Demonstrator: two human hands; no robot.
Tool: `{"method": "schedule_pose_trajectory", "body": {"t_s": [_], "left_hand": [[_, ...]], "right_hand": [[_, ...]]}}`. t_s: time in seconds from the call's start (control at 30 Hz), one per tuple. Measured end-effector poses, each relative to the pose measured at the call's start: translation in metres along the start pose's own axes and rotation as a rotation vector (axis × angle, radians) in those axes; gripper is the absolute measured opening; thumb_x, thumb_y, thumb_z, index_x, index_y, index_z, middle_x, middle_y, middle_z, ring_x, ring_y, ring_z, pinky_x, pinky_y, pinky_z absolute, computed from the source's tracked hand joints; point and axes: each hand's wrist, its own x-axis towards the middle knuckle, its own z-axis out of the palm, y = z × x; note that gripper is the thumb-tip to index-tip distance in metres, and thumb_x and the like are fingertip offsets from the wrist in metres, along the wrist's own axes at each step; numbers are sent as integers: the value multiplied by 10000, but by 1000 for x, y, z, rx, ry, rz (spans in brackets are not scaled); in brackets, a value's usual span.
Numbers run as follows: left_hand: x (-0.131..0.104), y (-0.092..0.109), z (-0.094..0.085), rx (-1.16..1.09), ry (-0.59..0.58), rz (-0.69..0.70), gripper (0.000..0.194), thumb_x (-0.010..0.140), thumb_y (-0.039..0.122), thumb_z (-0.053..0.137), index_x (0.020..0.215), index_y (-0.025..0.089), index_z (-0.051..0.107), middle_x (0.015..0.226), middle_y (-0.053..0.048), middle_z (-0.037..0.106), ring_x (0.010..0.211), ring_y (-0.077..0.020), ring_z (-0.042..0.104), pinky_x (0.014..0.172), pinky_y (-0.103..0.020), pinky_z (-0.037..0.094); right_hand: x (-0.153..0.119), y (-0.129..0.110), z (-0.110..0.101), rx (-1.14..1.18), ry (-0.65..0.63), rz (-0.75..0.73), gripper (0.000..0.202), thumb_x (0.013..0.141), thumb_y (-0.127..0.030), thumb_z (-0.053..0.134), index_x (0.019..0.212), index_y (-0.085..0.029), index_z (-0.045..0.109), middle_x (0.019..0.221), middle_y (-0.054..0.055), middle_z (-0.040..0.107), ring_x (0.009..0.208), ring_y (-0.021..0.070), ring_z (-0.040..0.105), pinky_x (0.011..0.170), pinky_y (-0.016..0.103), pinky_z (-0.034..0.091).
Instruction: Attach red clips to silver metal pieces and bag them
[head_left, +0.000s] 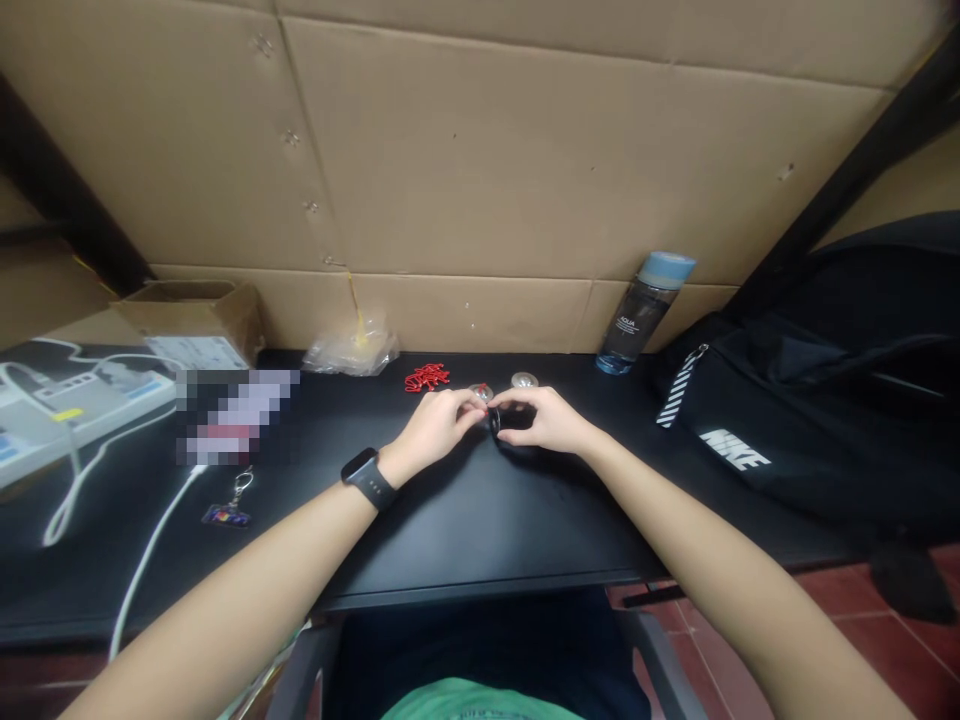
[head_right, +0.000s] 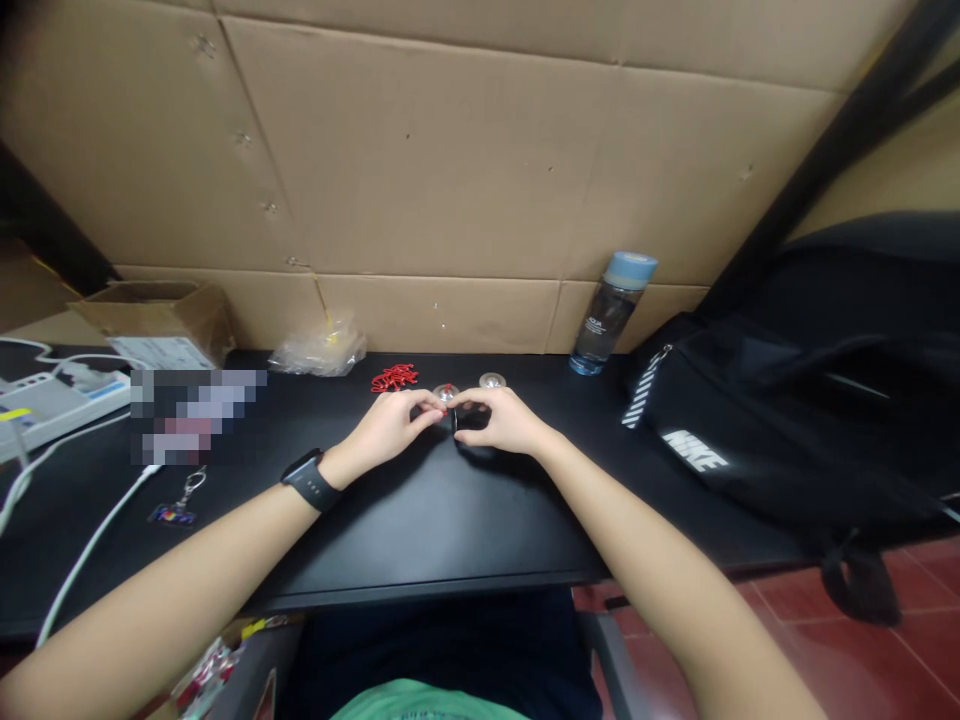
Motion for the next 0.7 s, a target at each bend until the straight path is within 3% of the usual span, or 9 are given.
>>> {"method": "schedule_pose_trajectory", "body": {"t_s": [0.4,0.7], "left_hand": [[-2,13,3,-29,-11,-108,53,881,291,729,894,263,772,884,17,787,900,-194,712,922,-337,394],[-2,11,10,35,13,-101,95,914,296,696,879,260,777,972,-8,784,998,-234,665,978,-406,297]], "right_hand": [[2,-4,3,16,-7,-16,428,737,-281,813,1155,-239,735,1016,34,749,915,203,686,827,314,540],[3,-4,4,18,-14,-13,426,749,-299,818,1160,-230,732,1016,36,754,907,200,685,842,320,539]]}}
